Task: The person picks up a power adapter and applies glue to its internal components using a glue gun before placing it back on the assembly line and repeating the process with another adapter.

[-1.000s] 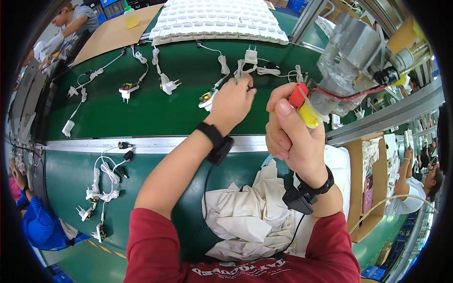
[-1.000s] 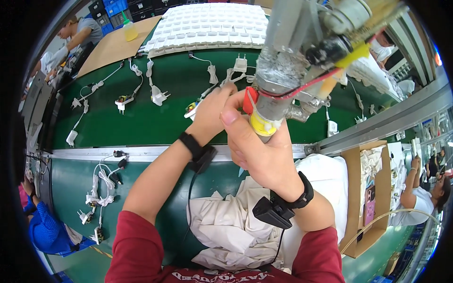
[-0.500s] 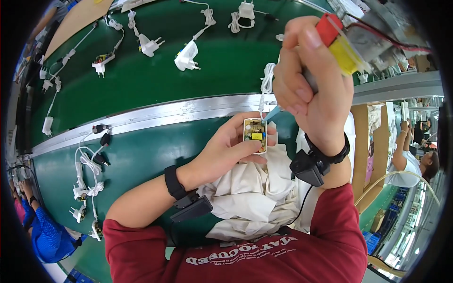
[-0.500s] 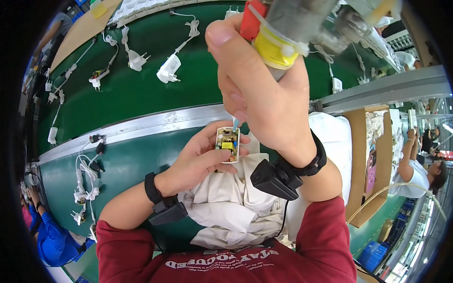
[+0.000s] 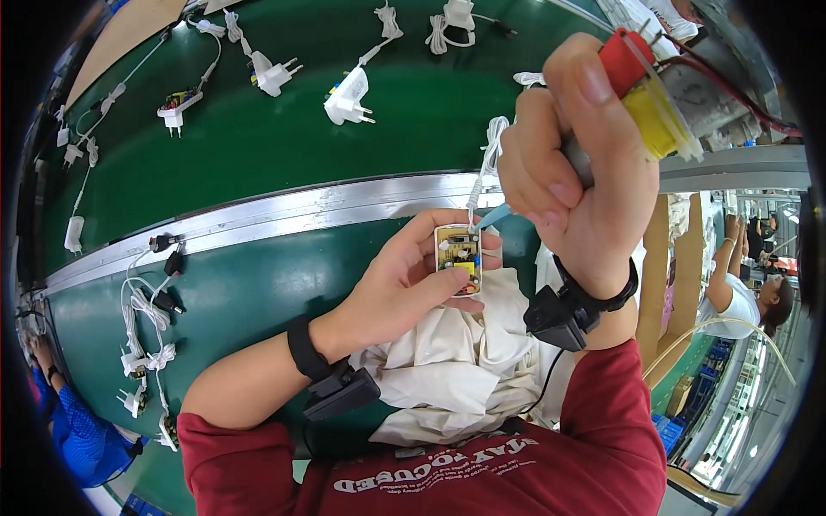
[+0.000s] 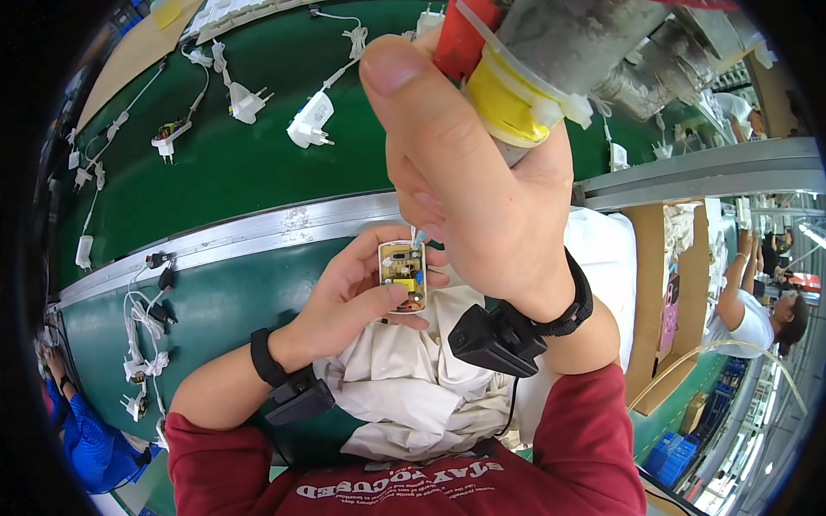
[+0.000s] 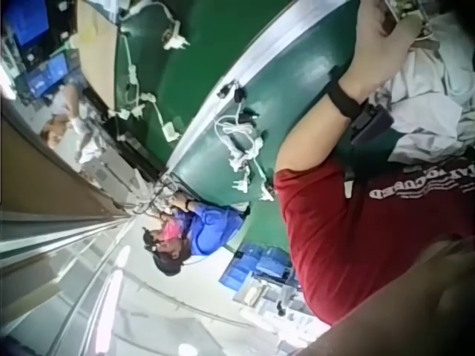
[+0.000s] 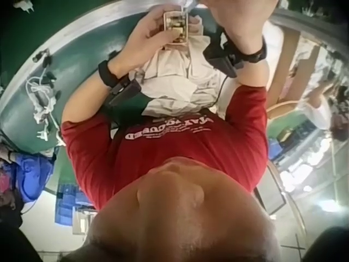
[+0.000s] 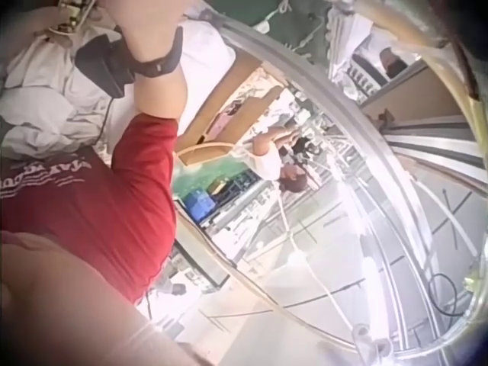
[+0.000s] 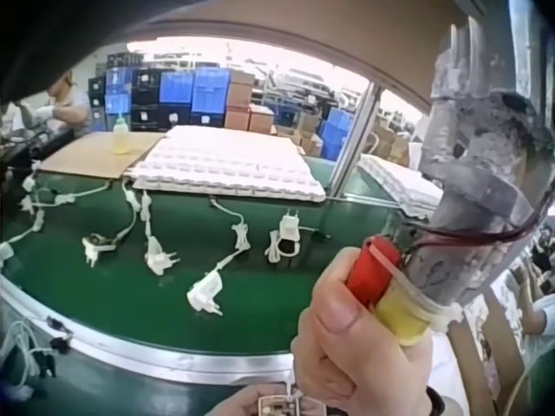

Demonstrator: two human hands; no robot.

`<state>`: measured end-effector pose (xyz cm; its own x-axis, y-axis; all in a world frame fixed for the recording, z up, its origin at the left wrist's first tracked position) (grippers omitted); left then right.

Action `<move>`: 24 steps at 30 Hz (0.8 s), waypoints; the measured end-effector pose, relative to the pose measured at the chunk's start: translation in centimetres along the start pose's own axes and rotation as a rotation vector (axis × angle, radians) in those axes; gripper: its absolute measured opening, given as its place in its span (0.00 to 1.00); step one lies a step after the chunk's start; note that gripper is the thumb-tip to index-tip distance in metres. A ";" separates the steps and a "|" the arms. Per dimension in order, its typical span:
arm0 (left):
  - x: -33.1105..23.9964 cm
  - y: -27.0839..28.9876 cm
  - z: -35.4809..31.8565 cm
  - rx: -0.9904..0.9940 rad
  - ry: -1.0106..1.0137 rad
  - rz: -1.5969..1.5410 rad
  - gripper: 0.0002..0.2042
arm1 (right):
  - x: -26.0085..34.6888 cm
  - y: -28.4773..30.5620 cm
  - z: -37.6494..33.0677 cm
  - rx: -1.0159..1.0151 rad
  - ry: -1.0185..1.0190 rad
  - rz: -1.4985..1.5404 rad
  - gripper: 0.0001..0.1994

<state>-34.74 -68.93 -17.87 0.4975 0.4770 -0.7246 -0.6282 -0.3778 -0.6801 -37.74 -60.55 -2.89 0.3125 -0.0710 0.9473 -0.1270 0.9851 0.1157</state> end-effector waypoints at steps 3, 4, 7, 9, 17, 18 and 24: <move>-0.1 0.1 -0.2 -0.011 0.000 -0.001 0.21 | 0.4 -0.4 -0.3 -0.002 -0.010 -0.018 0.14; -0.1 0.3 -0.2 -0.036 0.008 0.001 0.21 | 0.5 -0.6 -0.3 -0.001 -0.015 -0.024 0.14; -0.4 1.0 -0.2 -0.093 0.020 -0.003 0.20 | 1.2 -1.5 -1.1 0.000 -0.032 -0.053 0.15; -1.1 1.7 -0.4 -0.126 -0.022 -0.077 0.19 | 1.3 -2.0 -1.3 0.012 -0.043 -0.065 0.15; -1.5 2.0 -1.0 -0.104 -0.097 -0.133 0.18 | 1.0 -2.8 -2.0 0.051 -0.108 0.035 0.16; -1.5 2.0 -1.0 -0.104 -0.098 -0.133 0.18 | 0.9 -2.8 -2.0 0.051 -0.114 0.047 0.16; -1.4 2.0 -1.0 -0.053 -0.123 -0.257 0.18 | 0.8 -3.1 -2.0 0.065 -0.137 0.135 0.16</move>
<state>-36.10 -71.14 -18.34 0.5576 0.6541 -0.5111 -0.4577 -0.2715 -0.8467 -35.26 -63.33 -3.08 0.1575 0.0361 0.9869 -0.2214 0.9752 -0.0004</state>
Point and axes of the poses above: each hand's wrist, its own z-axis towards the middle knuckle, its own y-axis out of the back of the hand, x = y × z, the point moved 4 cm from there along z, towards the middle knuckle, and after that the axes turned 7 degrees about x, right-handed, at the moved point
